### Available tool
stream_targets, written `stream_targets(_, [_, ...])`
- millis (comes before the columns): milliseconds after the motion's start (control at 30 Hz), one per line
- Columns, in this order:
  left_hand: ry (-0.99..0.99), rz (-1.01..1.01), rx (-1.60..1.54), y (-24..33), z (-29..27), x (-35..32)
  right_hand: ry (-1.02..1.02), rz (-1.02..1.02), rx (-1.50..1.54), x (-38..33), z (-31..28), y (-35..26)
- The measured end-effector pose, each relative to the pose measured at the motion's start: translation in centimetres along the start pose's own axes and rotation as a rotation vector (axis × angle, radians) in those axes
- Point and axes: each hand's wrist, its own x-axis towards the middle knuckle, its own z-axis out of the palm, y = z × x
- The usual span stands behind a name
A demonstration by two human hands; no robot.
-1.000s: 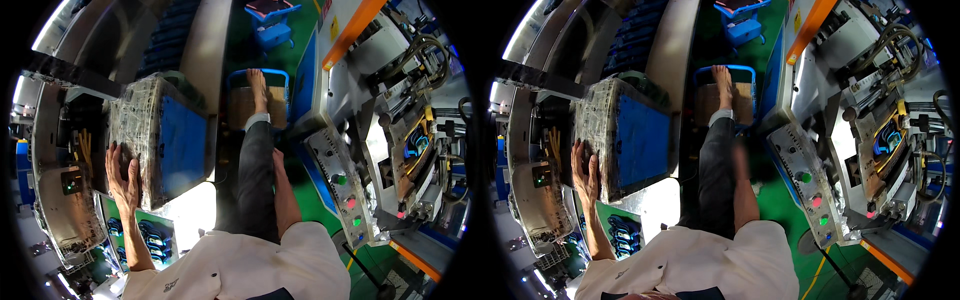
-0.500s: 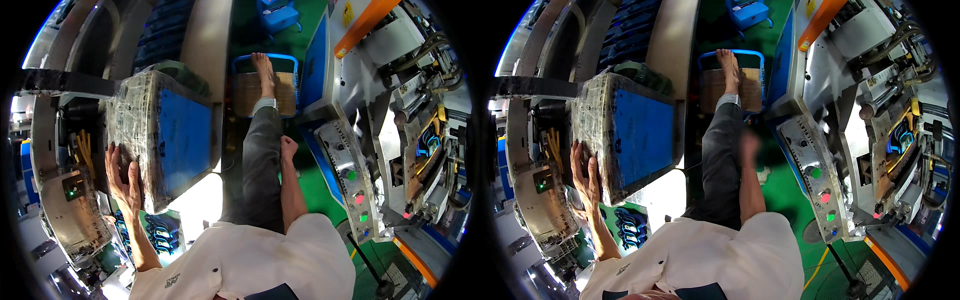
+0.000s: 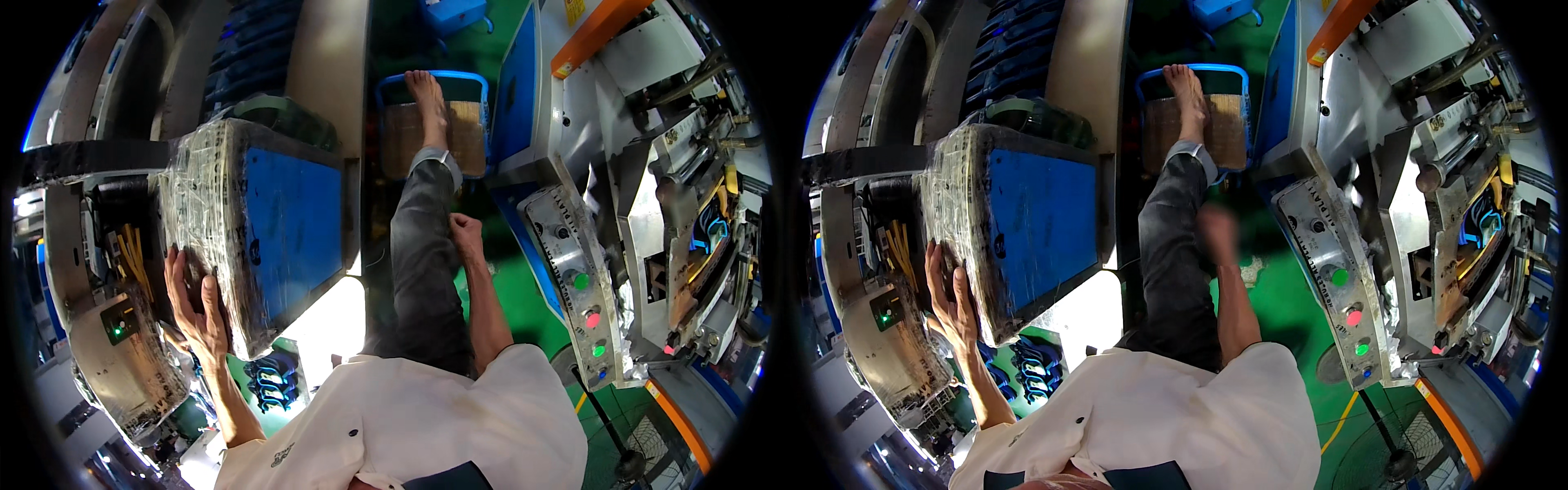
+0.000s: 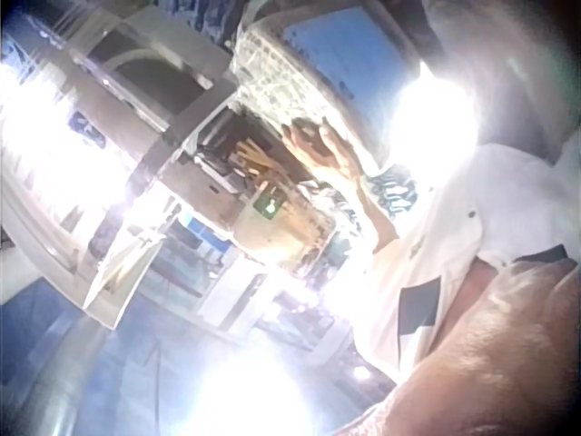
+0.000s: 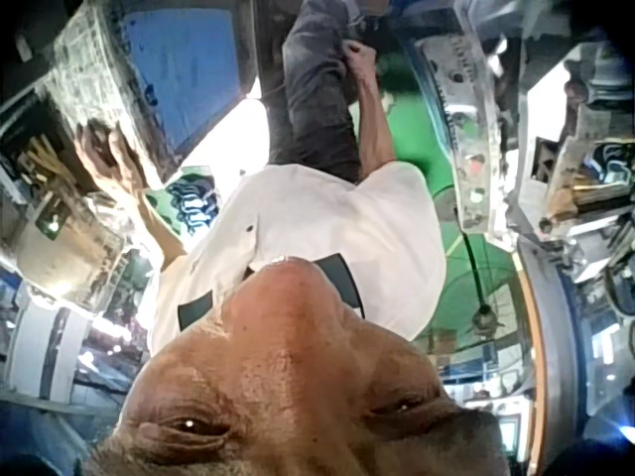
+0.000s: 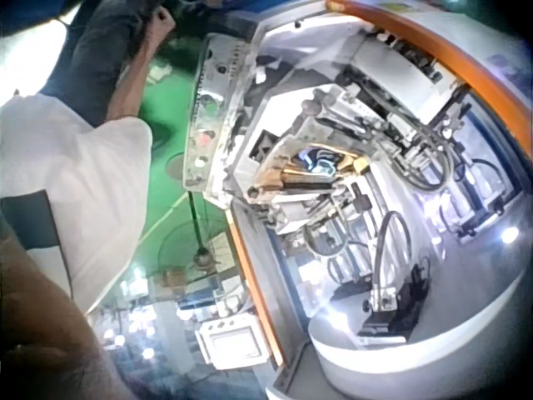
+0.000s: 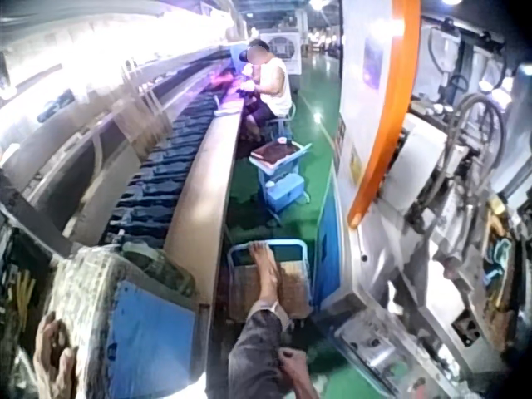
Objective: The person picks up a blue shoe upper from a conveyor belt, places it onto a rotating assembly machine for pressing, and then returns the shoe to the conveyor.
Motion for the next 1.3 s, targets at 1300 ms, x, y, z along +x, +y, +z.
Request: stream_targets(1300, [-0.027,-0.031,0.002,0.5,0.0,0.0,0.226,0.406,0.354,3.4,1.0,-9.7])
